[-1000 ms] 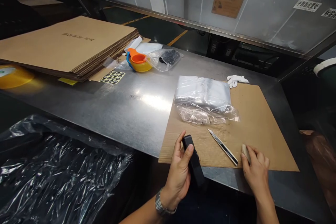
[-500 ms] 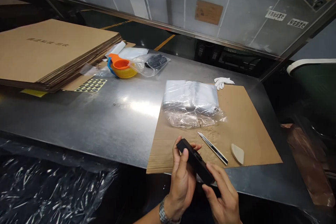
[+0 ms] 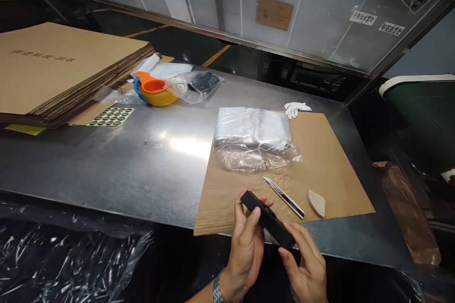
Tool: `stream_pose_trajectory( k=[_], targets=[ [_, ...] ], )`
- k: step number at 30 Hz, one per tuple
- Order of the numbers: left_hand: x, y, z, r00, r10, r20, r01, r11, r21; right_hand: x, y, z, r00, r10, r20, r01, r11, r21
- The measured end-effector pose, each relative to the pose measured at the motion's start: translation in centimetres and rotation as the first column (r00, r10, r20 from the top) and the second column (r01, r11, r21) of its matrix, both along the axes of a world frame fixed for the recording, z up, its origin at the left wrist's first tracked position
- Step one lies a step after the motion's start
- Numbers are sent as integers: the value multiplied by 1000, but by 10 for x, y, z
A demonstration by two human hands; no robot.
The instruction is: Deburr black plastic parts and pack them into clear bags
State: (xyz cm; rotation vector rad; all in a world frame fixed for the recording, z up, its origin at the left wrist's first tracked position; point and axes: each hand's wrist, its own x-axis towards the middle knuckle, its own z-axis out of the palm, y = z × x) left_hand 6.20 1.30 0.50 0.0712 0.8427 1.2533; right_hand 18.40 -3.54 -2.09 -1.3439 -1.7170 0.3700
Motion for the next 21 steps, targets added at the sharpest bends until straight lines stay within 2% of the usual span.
stream_pose_trajectory(
  k=[9,21],
  targets=[
    [-1,-4,-4,999,-3,-53,4,1000,20,0,0,-3,999,-16,-33,16,1000,-17],
    [-8,0,-1,996,-26,85,20,997,72,-1,-3,-7,999,36,-1,-36,999,19]
  ],
)
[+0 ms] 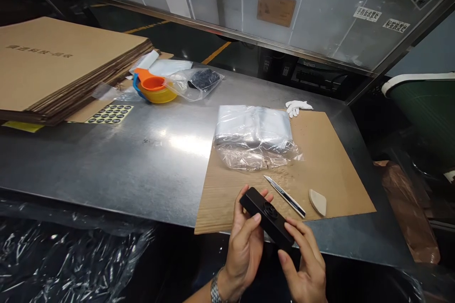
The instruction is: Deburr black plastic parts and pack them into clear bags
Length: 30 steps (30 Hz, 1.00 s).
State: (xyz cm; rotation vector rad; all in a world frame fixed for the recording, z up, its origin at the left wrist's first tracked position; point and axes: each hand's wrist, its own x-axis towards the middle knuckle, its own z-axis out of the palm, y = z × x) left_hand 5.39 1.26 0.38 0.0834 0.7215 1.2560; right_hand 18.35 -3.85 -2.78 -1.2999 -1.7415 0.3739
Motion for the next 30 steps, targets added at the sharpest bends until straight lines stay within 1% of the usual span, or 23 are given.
stream_pose_trajectory(
  k=[6,14,17,20,22,24,26,28,30],
  targets=[
    [-1,0,-1,1000,-8,23,8,1000,11,1,-1,-4,1000,13,15,-13,1000,-15],
    [-2,0,-3,1000,-21,-4,21,1000,20,0,-1,-4,1000,6,9,-6,999,-34],
    [-2,0,-2,1000,-22,-13,22,1000,20,2,-1,-5,1000,0,-14,-1,998,-60],
    [-3,-1,-3,999,-40,-4,40,999,28,3,-3,-8,997,-22,-72,10,987,-158],
    [-3,-2,-6,998,-61,24,59,997,58,4,-5,-11,994,-42,-104,13,964,-266],
    [-5,-3,-10,995,-77,64,71,992,101,4,-8,-13,993,-61,-99,24,943,-332],
    [-6,-4,-15,991,-107,84,96,987,133,5,-11,-14,992,-110,-67,84,947,-311],
    [-7,-4,-18,985,-159,69,148,978,149,8,-13,-13,986,-167,-28,156,958,-239],
    [-7,-4,-20,975,-219,32,211,964,162,14,-15,-9,981,-194,8,192,966,-175]
  ],
)
